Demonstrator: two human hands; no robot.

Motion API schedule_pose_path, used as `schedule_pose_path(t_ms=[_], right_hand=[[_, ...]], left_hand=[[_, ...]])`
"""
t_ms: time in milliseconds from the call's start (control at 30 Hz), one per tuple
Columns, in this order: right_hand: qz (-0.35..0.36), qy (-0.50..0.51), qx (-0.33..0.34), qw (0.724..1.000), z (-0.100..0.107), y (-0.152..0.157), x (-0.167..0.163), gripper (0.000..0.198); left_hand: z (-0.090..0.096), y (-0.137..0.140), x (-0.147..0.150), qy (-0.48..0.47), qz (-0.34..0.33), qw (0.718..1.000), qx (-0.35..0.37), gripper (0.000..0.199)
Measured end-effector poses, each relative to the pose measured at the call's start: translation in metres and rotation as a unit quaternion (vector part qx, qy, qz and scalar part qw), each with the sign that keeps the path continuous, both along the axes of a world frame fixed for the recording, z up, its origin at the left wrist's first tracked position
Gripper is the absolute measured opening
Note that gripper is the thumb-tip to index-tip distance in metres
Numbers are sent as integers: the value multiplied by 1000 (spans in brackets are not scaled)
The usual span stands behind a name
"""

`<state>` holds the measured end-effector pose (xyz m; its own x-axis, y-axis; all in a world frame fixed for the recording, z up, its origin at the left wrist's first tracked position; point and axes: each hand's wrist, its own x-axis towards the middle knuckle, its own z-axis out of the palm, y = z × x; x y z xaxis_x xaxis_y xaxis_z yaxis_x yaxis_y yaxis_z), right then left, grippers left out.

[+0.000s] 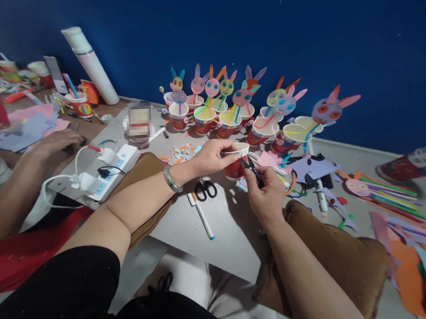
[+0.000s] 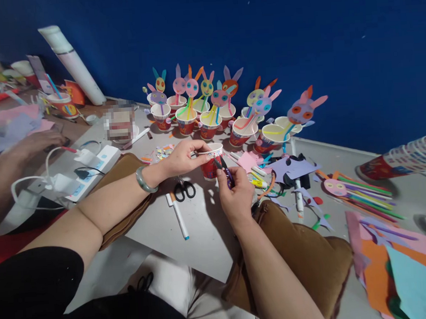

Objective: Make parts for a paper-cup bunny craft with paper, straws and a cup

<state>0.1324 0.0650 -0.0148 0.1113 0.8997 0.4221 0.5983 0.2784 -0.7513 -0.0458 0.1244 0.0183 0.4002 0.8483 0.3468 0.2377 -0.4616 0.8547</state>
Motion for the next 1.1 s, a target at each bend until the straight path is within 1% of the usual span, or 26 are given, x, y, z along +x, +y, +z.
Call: schedule_pose_path(t_ms=[267,633,1100], right_hand=[[-12,-35,8,999,-1,1,0,27],[-2,-36,-6,999,-3,1,2,28],[-1,-36,-3,999,1,2,2,30]], left_hand=[[-2,-2,3,-5,19,999,51,13],[-1,-3,4,-3,16,999,38,12],[-2,-3,4,-10,10,998,56,12]])
